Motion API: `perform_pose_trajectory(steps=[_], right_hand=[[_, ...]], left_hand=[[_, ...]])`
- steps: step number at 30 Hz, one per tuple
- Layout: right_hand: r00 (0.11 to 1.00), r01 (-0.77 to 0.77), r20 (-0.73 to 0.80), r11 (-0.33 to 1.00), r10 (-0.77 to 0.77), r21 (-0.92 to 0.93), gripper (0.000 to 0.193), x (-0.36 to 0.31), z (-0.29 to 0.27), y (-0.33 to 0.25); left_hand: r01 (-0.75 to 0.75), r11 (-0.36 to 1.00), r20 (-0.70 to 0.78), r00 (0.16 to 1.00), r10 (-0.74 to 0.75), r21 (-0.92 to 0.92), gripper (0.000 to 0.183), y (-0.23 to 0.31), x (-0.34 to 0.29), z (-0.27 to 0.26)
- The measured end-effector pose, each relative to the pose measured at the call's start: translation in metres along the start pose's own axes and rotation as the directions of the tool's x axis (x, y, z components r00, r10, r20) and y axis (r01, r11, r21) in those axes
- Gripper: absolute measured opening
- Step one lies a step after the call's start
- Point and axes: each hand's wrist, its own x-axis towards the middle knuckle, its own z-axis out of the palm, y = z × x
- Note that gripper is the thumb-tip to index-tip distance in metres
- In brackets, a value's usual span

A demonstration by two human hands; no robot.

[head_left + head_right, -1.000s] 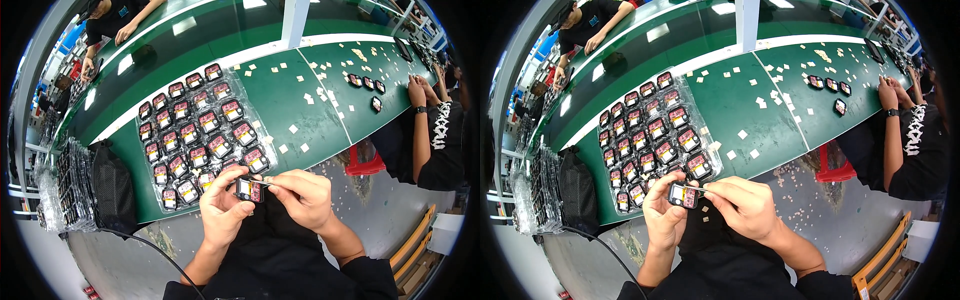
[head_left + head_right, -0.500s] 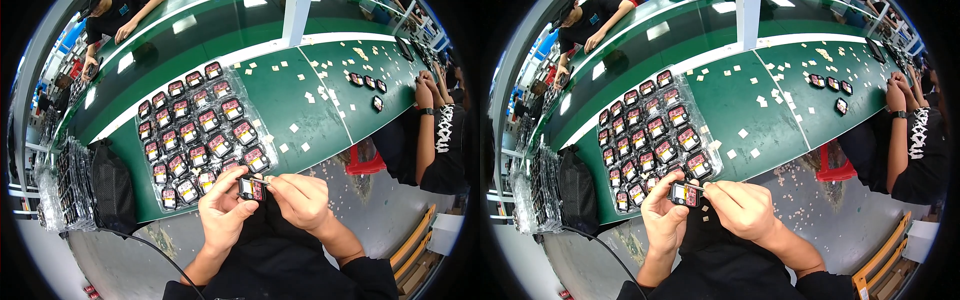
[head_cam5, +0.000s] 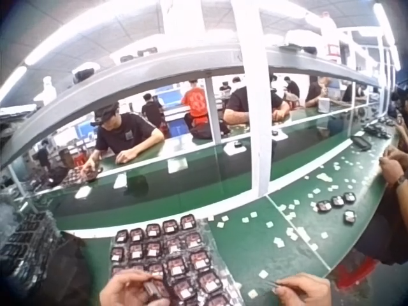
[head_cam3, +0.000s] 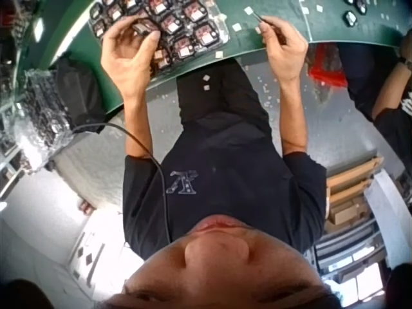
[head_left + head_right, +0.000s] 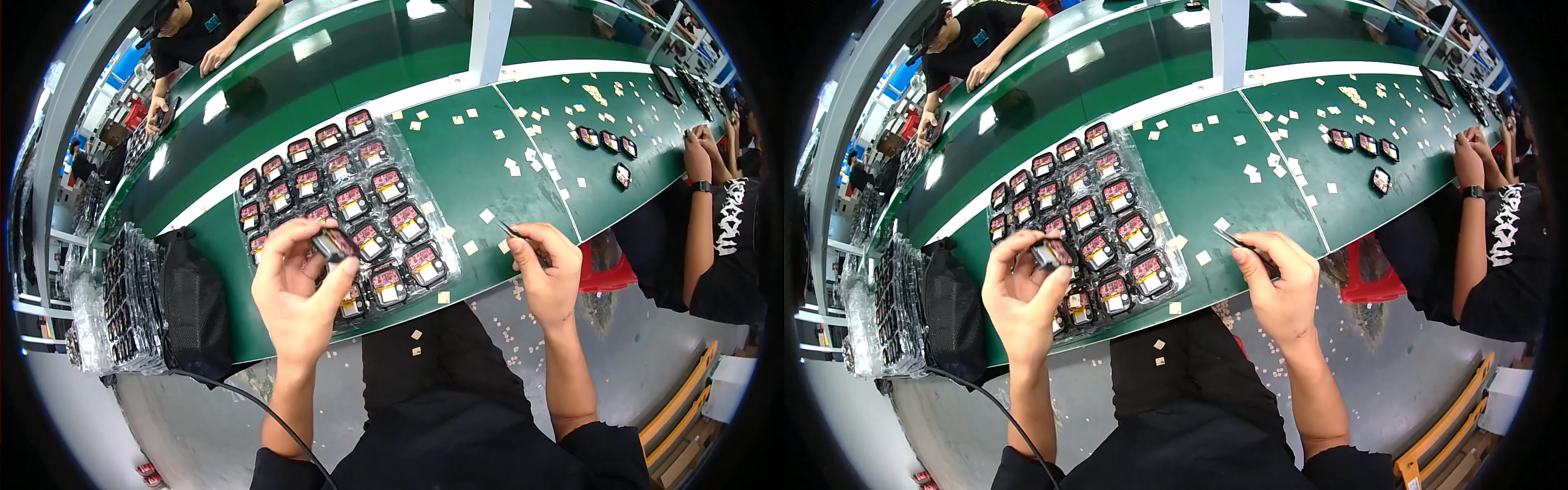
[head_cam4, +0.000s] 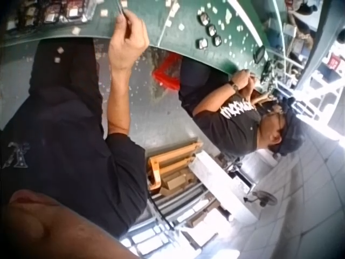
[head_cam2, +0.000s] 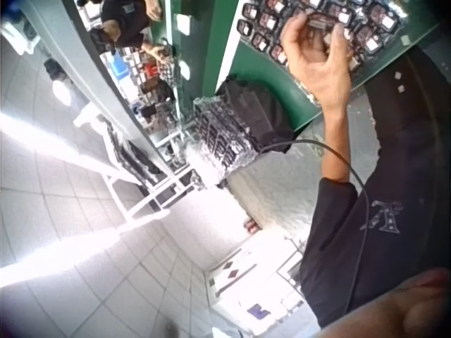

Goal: Assembling small electronic components, likely smartwatches, at an industrial production line.

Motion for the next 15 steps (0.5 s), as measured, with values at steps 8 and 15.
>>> perform_pose_trajectory(steps=[8, 15], right_hand=[[0.995, -0.080, -0.049, 0.996, 0.082, 0.035, 0.014, 0.002, -0.007, 0.004], [0.978, -0.012, -0.194, 0.902, -0.080, -0.432, 0.014, 0.022, -0.046, 0.023]], left_hand=[[-0.205, 0.600, 0.205, 0.976, 0.071, 0.773, 0.027, -0.013, 0.098, 0.005], [-0.229, 0.498, 0.246, 0.969, 0.032, 0.836, 0.027, -0.034, 0.110, 0.011]])
